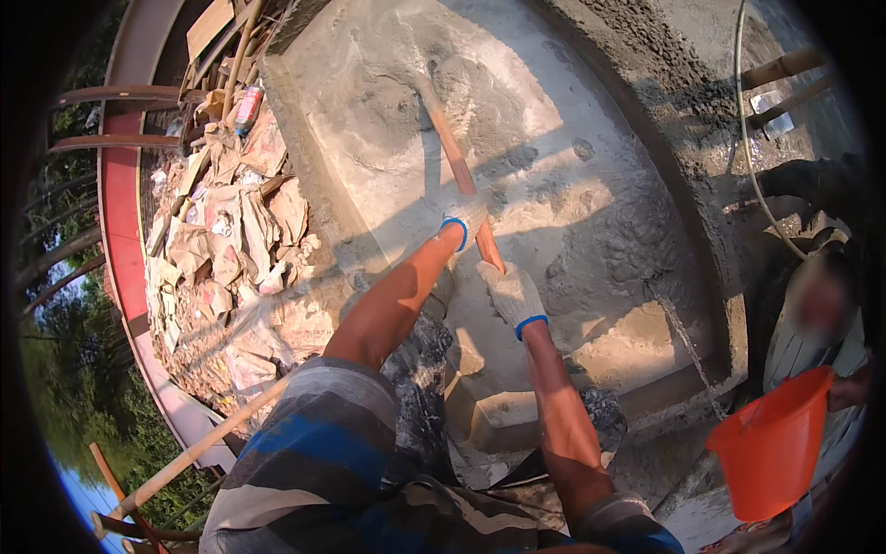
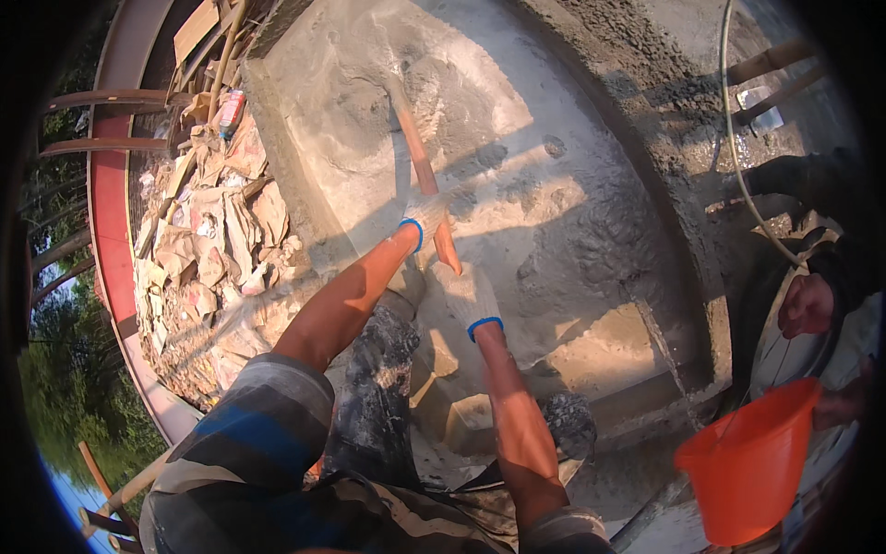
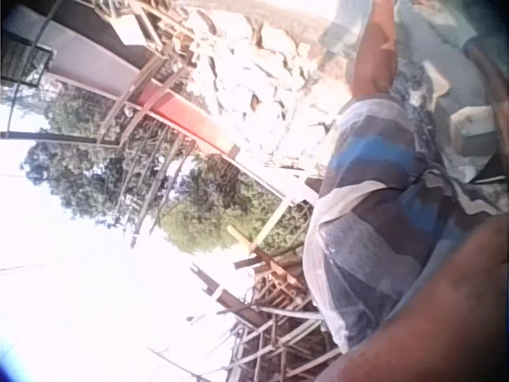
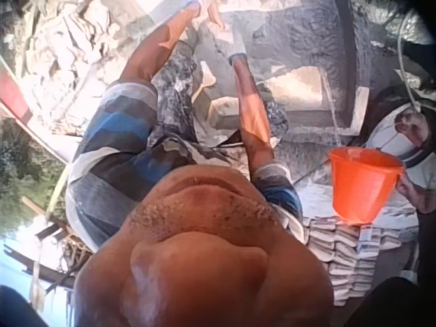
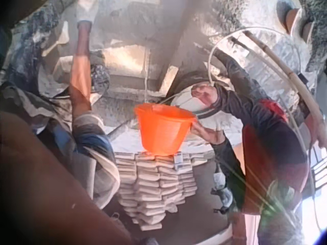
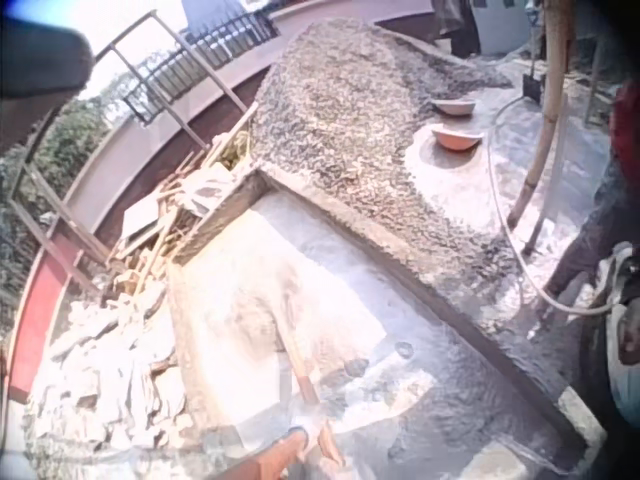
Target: The person uses a hoe to smooth and level wet concrete in a rectangular formwork. The person repeatedly scrapes and levels the surface, moving the tool back and forth across the area.
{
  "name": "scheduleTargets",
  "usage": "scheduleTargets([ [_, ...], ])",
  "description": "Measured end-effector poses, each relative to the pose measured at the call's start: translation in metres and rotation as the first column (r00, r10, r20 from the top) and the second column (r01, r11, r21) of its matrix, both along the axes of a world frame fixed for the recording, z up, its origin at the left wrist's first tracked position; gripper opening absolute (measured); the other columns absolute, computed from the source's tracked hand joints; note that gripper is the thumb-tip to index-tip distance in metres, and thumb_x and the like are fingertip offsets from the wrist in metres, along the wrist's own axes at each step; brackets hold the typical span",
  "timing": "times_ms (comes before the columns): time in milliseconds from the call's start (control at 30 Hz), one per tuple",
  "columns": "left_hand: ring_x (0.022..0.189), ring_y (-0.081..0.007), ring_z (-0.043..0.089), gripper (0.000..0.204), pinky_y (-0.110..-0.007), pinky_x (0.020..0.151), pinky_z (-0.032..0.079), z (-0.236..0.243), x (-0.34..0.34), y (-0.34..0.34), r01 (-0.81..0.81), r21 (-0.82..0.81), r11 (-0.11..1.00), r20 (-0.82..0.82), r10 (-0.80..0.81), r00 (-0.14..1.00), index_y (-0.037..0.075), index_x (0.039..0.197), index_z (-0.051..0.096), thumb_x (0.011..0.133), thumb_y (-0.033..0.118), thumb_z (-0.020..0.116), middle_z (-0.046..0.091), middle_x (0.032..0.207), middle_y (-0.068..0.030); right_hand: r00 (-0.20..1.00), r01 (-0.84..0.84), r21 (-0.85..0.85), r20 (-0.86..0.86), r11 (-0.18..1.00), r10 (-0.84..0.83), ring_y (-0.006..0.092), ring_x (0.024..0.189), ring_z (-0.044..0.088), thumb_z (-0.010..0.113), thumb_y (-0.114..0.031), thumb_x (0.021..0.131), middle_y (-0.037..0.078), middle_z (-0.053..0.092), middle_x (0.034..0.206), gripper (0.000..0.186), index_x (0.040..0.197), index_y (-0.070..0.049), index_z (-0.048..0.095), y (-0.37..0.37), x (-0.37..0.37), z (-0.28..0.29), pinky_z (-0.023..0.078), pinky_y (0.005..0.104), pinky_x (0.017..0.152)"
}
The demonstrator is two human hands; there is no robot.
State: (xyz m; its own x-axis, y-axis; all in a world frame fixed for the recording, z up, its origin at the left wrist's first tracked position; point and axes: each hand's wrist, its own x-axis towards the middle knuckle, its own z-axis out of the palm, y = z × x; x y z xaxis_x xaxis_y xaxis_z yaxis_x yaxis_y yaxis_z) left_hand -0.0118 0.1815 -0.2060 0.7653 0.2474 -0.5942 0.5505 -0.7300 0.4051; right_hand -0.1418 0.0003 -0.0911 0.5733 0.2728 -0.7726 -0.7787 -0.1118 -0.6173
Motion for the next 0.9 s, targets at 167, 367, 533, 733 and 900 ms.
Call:
scheduleTargets([
  [167,0.077,-0.0315,0.068,0.035,-0.048,0.073,0.055,-0.029,-0.072,-0.076,-0.620,-0.410,0.668,-0.195,0.600,0.776,0.003,0.107,0.068,0.089,0.031,0.075,0.069,0.088,-0.0126,0.987,-0.156,-0.246,-0.059,0.957,0.146,0.0327,0.074,0.072,0.072,-0.046,0.093,0.021,0.070,0.080,0.055,0.111,0.006,0.068,-0.115,-0.119,0.079,0.055,0.0446,0.069],
  [367,0.083,-0.0286,0.065,0.025,-0.052,0.073,0.055,-0.038,-0.181,-0.143,-0.867,-0.383,0.318,-0.736,0.463,0.495,0.012,0.109,0.063,0.095,0.031,0.070,0.064,0.093,-0.0089,0.953,-0.260,-0.537,-0.009,0.803,0.302,0.0457,0.089,0.072,0.080,-0.039,0.087,0.026,0.073,0.092,0.046,0.112,-0.001,0.072,-0.216,-0.232,0.158,0.056,0.0476,0.074],
  [533,0.092,-0.0255,0.064,0.029,-0.046,0.082,0.055,-0.023,-0.283,-0.188,-0.947,-0.307,0.095,-0.878,0.356,0.320,0.010,0.113,0.057,0.095,0.028,0.070,0.061,0.100,-0.0078,0.899,-0.436,-0.633,-0.265,0.640,0.350,0.0449,0.083,0.072,0.083,-0.031,0.081,0.024,0.073,0.085,0.039,0.103,-0.002,0.071,-0.257,-0.284,0.193,0.057,0.0461,0.070],
  [733,0.094,-0.0291,0.068,0.034,-0.050,0.084,0.055,0.058,-0.184,-0.115,-0.941,-0.307,0.142,-0.905,0.263,0.335,0.006,0.112,0.062,0.089,0.024,0.079,0.066,0.101,-0.0121,0.874,-0.483,-0.643,-0.322,0.594,0.363,0.0436,0.085,0.073,0.084,-0.030,0.079,0.022,0.074,0.087,0.036,0.102,-0.005,0.072,-0.216,-0.258,0.171,0.057,0.0478,0.071],
  [900,0.096,-0.0244,0.068,0.036,-0.041,0.080,0.056,0.017,-0.064,0.000,-0.830,-0.412,0.376,-0.825,0.232,0.515,0.004,0.113,0.064,0.090,0.028,0.078,0.066,0.100,-0.0108,0.916,-0.400,-0.606,-0.243,0.688,0.318,0.0427,0.086,0.073,0.084,-0.032,0.081,0.020,0.074,0.085,0.032,0.100,-0.008,0.072,-0.111,-0.163,0.103,0.057,0.0455,0.071],
])
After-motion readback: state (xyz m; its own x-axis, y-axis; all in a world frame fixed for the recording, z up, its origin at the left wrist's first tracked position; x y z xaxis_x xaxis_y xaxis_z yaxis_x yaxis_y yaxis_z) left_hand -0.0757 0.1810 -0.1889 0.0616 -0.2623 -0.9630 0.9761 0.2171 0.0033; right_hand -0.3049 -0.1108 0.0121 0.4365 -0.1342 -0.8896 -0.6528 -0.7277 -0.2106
